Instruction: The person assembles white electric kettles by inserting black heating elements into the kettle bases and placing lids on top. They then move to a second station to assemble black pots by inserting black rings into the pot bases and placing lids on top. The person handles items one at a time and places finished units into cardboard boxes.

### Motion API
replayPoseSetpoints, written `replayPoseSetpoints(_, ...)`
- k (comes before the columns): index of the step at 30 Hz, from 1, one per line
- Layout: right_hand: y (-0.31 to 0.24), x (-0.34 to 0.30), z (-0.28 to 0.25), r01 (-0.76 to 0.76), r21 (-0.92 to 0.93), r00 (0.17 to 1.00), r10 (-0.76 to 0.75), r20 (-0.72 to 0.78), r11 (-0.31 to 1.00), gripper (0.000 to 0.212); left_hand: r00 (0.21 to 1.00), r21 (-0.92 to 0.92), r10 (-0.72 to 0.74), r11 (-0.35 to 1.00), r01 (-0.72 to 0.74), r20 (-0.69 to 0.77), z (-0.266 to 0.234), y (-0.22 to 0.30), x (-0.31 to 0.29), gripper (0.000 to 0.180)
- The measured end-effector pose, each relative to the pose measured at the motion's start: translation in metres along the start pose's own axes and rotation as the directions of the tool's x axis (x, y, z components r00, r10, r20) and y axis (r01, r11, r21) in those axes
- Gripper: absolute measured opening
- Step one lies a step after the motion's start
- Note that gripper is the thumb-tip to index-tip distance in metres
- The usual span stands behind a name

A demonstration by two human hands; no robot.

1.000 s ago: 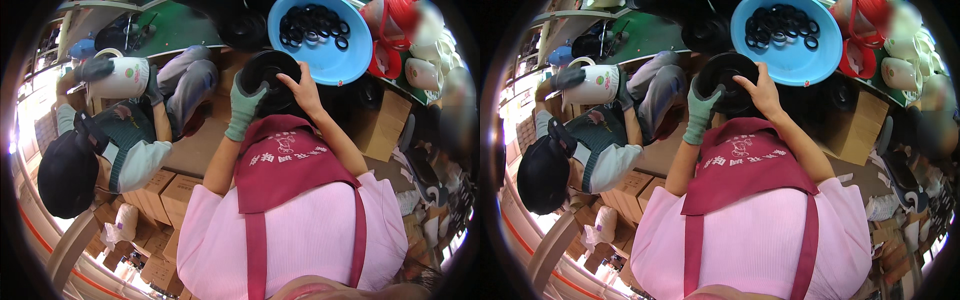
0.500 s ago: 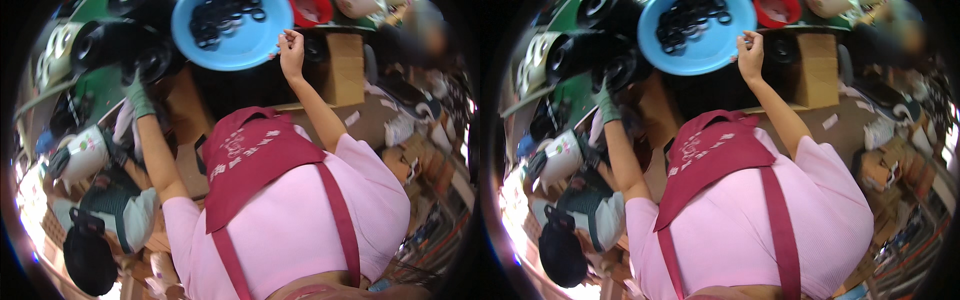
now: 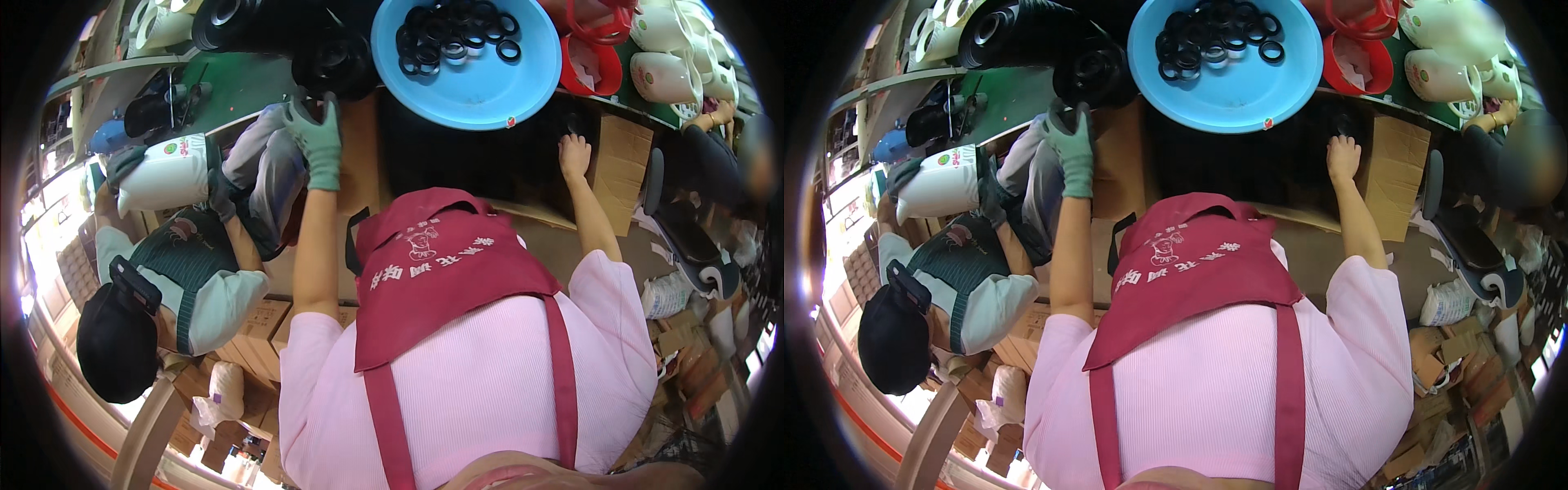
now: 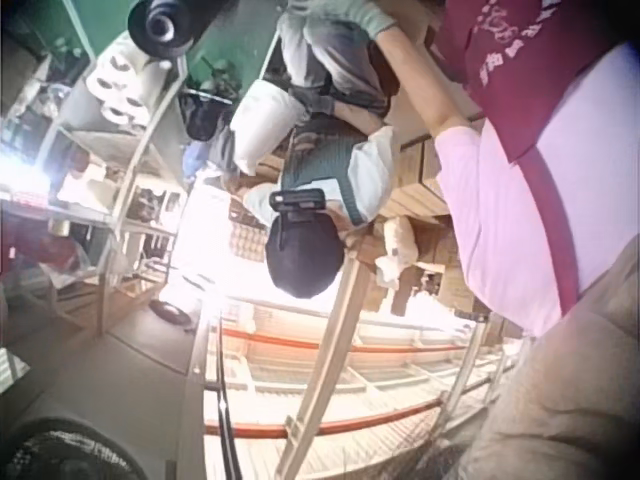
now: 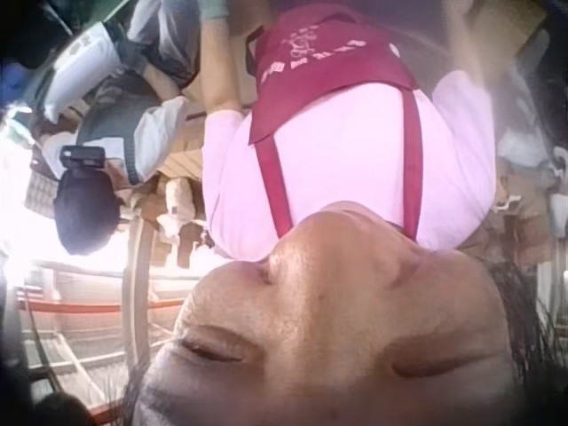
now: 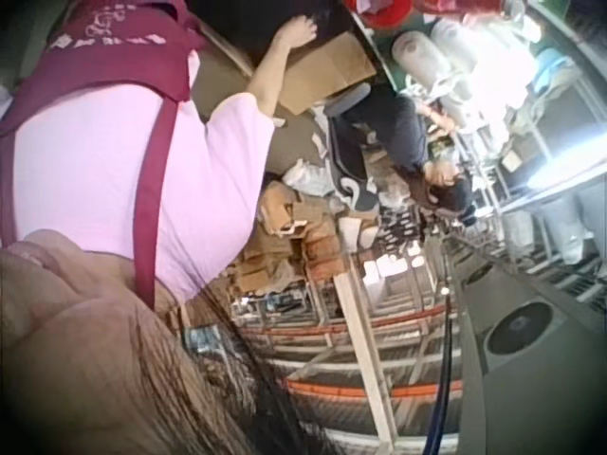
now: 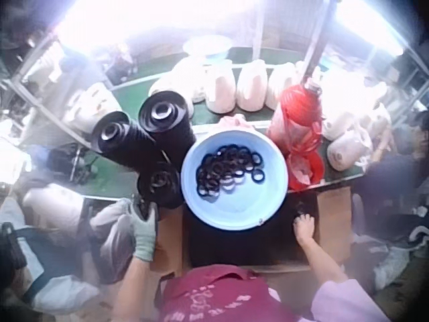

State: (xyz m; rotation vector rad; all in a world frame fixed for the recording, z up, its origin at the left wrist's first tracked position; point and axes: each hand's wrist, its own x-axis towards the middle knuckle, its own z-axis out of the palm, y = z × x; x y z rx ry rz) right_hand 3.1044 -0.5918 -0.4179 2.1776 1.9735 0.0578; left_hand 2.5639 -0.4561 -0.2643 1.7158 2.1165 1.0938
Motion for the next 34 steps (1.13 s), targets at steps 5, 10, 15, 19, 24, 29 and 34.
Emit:
replayPoseSetpoints(5, -0.022, -0.001, -0.045, -0.072, 0.317, 0.962, 0.150, -0.228, 0.946, 0.019, 0.986, -0.409, 0.052, 0.913, 0.018, 0.159, -0.012, 0.049, -0.067, 0.055)
replayPoseSetpoints(10, -0.071, -0.031, -0.119, -0.193, 0.910, 0.808, 0.586, -0.064, 0.366, 0.022, 0.994, -0.081, 0.090, 0.992, -0.095, -0.064, -0.001, 0.057, -0.029, 0.054)
replayPoseSetpoints(15, -0.107, -0.018, -0.188, -0.026, 0.919, 0.850, 0.492, -0.187, 0.394, 0.017, 0.900, 0.396, 0.330, 0.815, -0.424, 0.285, 0.027, 0.014, 0.085, 0.058)
replayPoseSetpoints(19, -0.107, -0.014, -0.204, 0.088, 0.858, 0.840, 0.425, -0.337, 0.506, 0.012, 0.737, 0.493, 0.206, 0.625, -0.605, 0.644, 0.050, 0.009, 0.120, 0.054)
replayPoseSetpoints(24, -0.102, -0.019, -0.214, 0.063, 0.870, 0.862, 0.412, -0.294, 0.489, 0.012, 0.737, 0.391, 0.177, 0.754, -0.528, 0.653, 0.029, -0.012, 0.126, 0.050)
replayPoseSetpoints(29, -0.108, -0.028, -0.214, 0.037, 0.904, 0.889, 0.399, -0.224, 0.426, 0.010, 0.759, 0.450, 0.019, 0.795, -0.406, 0.651, 0.022, -0.001, 0.129, 0.071)
replayPoseSetpoints(34, -0.107, -0.027, -0.220, 0.061, 0.918, 0.886, 0.403, -0.230, 0.391, 0.010, 0.763, 0.427, 0.079, 0.790, -0.441, 0.642, 0.025, 0.006, 0.129, 0.080)
